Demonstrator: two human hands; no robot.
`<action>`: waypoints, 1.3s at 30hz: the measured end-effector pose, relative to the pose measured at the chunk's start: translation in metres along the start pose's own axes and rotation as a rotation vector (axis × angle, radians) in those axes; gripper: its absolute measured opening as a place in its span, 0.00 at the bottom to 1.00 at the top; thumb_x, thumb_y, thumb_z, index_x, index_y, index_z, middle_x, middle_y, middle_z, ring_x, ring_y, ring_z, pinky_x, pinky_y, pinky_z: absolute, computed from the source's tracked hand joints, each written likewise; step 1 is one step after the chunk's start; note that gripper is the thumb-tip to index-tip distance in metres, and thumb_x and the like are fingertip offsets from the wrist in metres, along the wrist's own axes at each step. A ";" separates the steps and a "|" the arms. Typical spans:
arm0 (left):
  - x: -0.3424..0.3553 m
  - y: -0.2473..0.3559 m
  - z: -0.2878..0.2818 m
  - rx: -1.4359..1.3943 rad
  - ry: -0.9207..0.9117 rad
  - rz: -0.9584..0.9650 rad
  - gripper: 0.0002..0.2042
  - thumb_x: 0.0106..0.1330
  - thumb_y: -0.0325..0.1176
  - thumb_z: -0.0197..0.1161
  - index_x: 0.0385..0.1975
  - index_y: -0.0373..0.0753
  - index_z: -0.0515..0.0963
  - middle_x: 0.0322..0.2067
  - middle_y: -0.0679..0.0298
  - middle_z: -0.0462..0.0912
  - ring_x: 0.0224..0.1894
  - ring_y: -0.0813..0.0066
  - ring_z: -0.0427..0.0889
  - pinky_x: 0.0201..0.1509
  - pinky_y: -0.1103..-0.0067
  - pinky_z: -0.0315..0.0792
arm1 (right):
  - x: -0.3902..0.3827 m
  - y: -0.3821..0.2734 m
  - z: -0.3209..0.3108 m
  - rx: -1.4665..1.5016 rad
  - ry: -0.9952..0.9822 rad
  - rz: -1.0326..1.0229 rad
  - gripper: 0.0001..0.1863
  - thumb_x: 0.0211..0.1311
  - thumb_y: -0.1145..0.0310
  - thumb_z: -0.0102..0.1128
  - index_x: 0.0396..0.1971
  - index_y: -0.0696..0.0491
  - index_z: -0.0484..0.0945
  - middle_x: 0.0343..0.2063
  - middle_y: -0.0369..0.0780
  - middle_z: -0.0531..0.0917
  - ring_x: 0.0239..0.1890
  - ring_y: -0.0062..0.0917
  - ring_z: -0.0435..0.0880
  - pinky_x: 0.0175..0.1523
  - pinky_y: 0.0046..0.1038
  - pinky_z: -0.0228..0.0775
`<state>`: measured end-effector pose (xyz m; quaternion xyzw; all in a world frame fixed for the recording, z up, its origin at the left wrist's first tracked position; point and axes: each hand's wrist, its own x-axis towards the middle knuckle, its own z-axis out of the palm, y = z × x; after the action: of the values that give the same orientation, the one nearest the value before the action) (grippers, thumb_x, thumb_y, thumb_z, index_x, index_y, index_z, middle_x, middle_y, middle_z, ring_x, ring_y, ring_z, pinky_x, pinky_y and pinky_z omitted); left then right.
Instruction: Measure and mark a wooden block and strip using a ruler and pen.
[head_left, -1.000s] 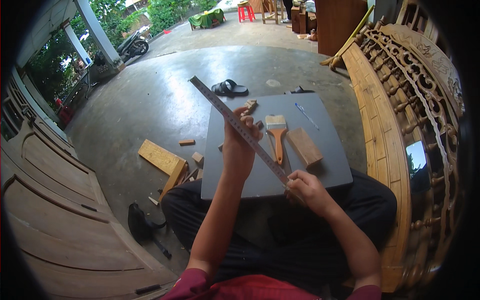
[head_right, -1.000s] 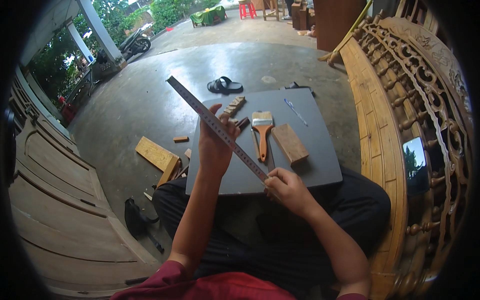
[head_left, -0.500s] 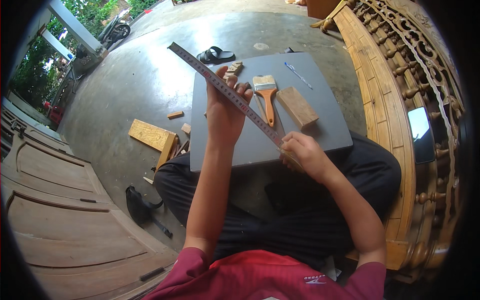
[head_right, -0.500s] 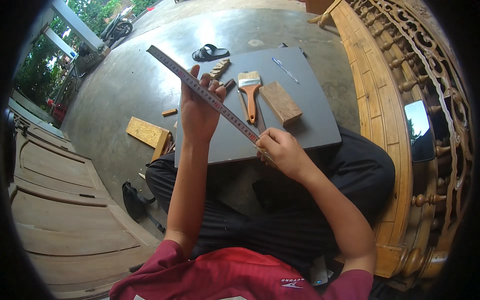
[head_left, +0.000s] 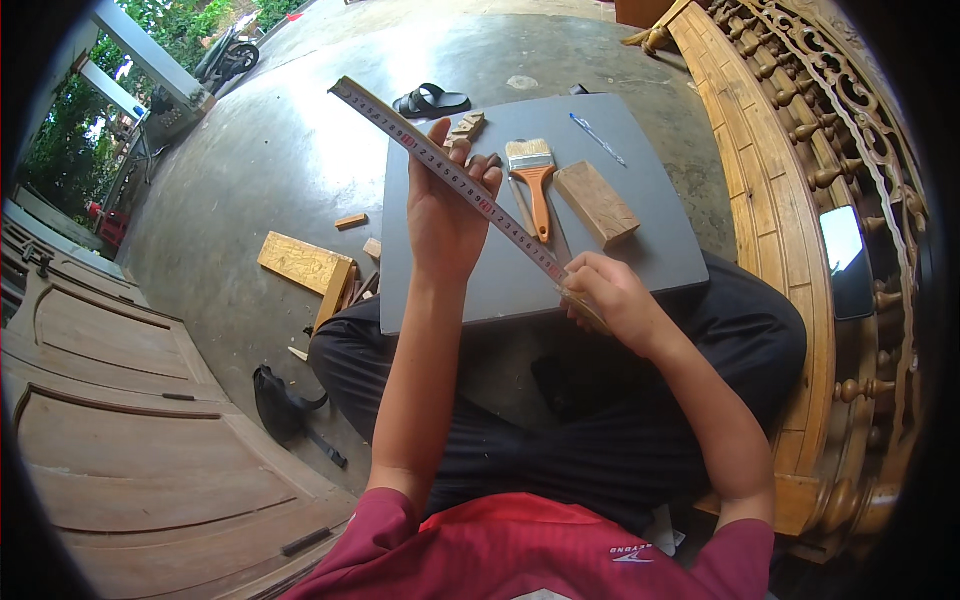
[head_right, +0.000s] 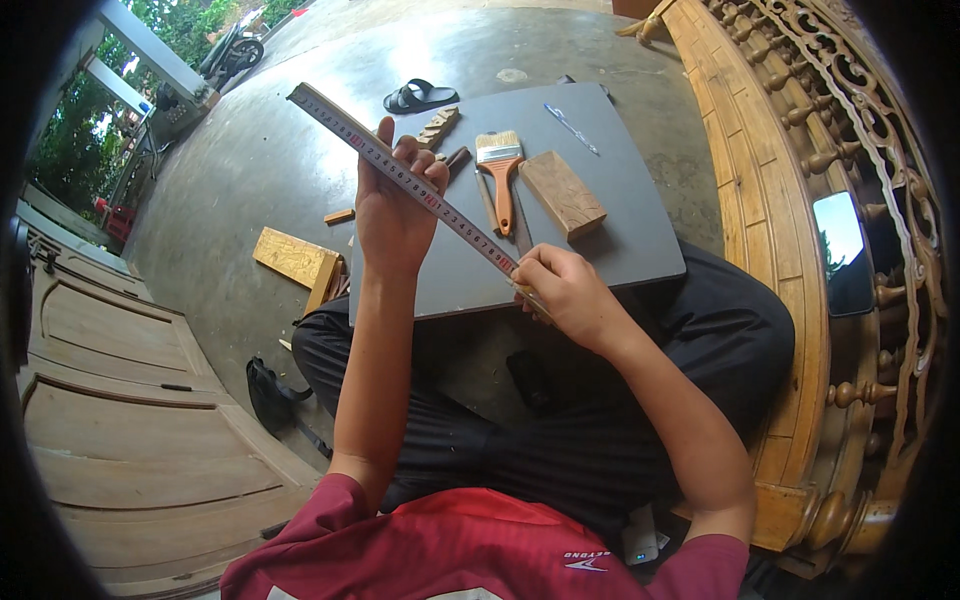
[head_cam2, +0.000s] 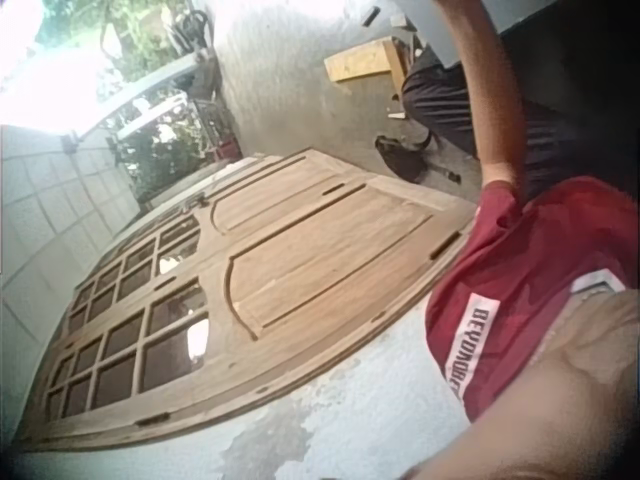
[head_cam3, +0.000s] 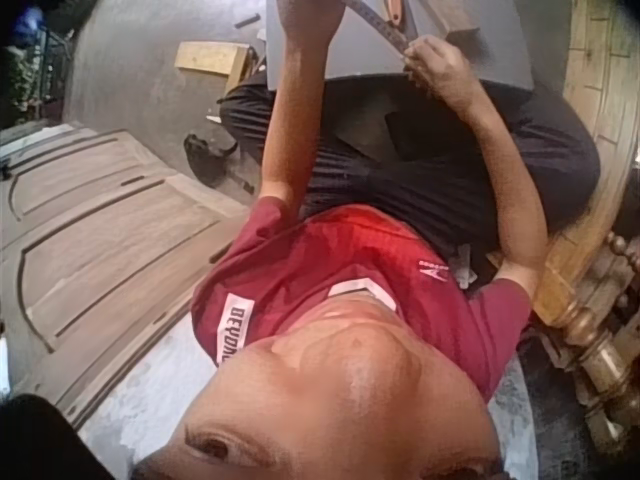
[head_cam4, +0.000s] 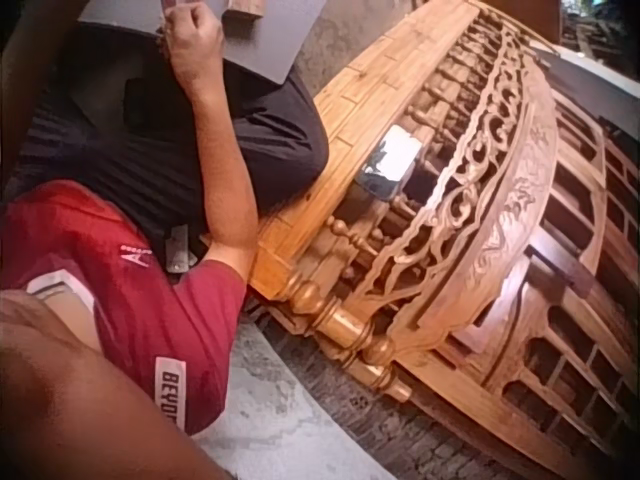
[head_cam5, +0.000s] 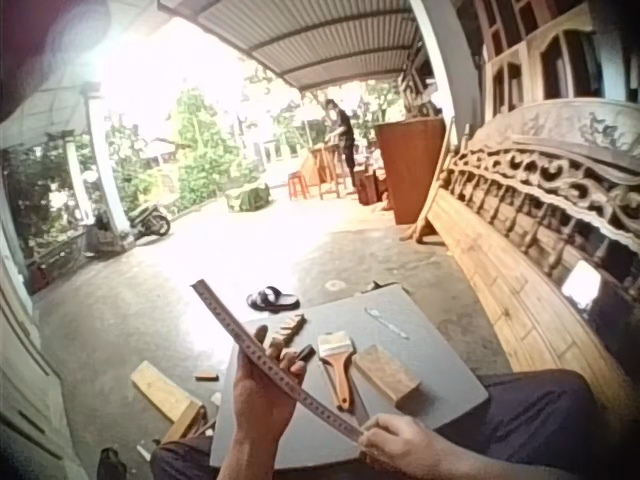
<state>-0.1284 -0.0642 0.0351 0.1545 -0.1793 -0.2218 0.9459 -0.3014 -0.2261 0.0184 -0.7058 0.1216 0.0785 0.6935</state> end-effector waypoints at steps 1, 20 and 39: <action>0.001 -0.001 -0.002 0.001 0.001 -0.001 0.19 0.89 0.44 0.44 0.66 0.41 0.74 0.36 0.68 0.67 0.37 0.75 0.67 0.47 0.75 0.69 | 0.000 0.000 0.000 0.002 0.000 0.000 0.16 0.73 0.59 0.54 0.44 0.58 0.78 0.33 0.39 0.84 0.34 0.21 0.84 0.41 0.26 0.78; 0.003 -0.005 -0.025 -0.110 -0.040 0.022 0.15 0.88 0.43 0.47 0.59 0.39 0.73 0.37 0.66 0.77 0.40 0.73 0.79 0.57 0.72 0.77 | 0.002 -0.001 0.001 0.060 0.001 0.083 0.21 0.75 0.55 0.57 0.44 0.61 0.81 0.32 0.41 0.86 0.34 0.23 0.87 0.41 0.27 0.80; 0.011 -0.012 -0.107 -0.408 0.203 -0.053 0.15 0.87 0.42 0.49 0.55 0.37 0.73 0.38 0.64 0.78 0.40 0.70 0.80 0.54 0.69 0.82 | 0.003 -0.010 -0.002 -0.056 -0.061 0.100 0.41 0.70 0.35 0.63 0.59 0.61 0.74 0.34 0.42 0.84 0.33 0.22 0.86 0.33 0.25 0.77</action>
<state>-0.0799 -0.0566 -0.0618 -0.0137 -0.0306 -0.2617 0.9646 -0.2958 -0.2281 0.0270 -0.7151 0.1334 0.1380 0.6722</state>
